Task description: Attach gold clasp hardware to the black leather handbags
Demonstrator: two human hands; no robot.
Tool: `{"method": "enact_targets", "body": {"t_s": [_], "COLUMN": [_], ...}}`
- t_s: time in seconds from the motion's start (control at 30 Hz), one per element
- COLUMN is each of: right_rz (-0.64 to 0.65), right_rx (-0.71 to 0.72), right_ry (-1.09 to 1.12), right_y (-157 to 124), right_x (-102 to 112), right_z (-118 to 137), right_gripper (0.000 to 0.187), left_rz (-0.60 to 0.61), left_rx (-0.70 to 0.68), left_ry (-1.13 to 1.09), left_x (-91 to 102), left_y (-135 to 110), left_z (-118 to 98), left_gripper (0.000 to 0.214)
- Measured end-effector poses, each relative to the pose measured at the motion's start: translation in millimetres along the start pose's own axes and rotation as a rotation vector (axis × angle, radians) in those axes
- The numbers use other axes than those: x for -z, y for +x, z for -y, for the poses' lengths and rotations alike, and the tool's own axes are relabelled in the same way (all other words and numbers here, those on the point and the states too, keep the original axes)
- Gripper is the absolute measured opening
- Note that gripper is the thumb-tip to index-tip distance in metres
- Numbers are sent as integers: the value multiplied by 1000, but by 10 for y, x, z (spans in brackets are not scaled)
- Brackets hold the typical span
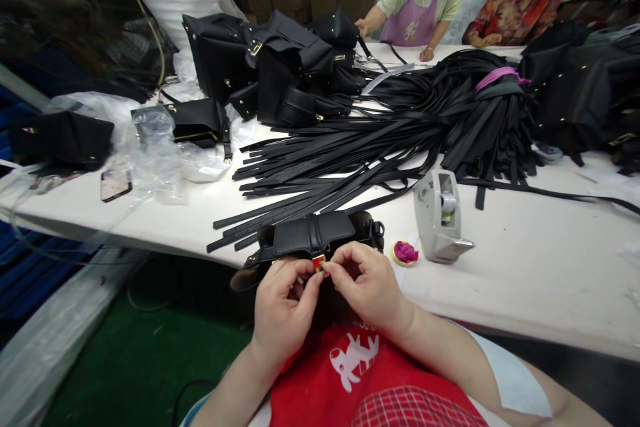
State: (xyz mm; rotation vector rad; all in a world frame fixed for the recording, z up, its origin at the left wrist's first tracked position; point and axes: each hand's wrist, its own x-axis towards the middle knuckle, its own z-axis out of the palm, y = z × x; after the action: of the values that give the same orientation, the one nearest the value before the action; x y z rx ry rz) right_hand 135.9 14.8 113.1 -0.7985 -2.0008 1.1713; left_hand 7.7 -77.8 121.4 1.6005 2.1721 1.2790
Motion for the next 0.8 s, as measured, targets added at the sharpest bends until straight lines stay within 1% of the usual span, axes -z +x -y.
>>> {"method": "enact_targets", "body": {"t_s": [0.03, 0.13, 0.23, 0.37, 0.6, 0.7, 0.8], "right_rz": [-28, -51, -63, -56, -53, -74, -53], "right_rx": [-34, -76, -90, -114, -40, -19, 10], "right_ry": [41, 127, 135, 137, 3, -12, -22], "right_y": [-3, 1, 14, 31, 32, 21, 23], "right_x": [1, 2, -1, -2, 16, 11, 10], "right_z": [5, 10, 5, -1, 5, -10, -15], "right_gripper": [8, 12, 5, 9, 11, 11, 11], "left_rz": [2, 7, 13, 24, 44, 47, 55], "left_rx": [-1, 1, 4, -1, -36, -33, -39], "left_ry": [-4, 6, 20, 14, 7, 10, 13], "left_x": [2, -4, -20, -31, -24, -39, -50], "left_y": [9, 20, 7, -14, -7, -10, -11], "left_z": [-6, -6, 15, 49, 67, 80, 98], "left_gripper": [11, 11, 12, 11, 9, 11, 11]}}
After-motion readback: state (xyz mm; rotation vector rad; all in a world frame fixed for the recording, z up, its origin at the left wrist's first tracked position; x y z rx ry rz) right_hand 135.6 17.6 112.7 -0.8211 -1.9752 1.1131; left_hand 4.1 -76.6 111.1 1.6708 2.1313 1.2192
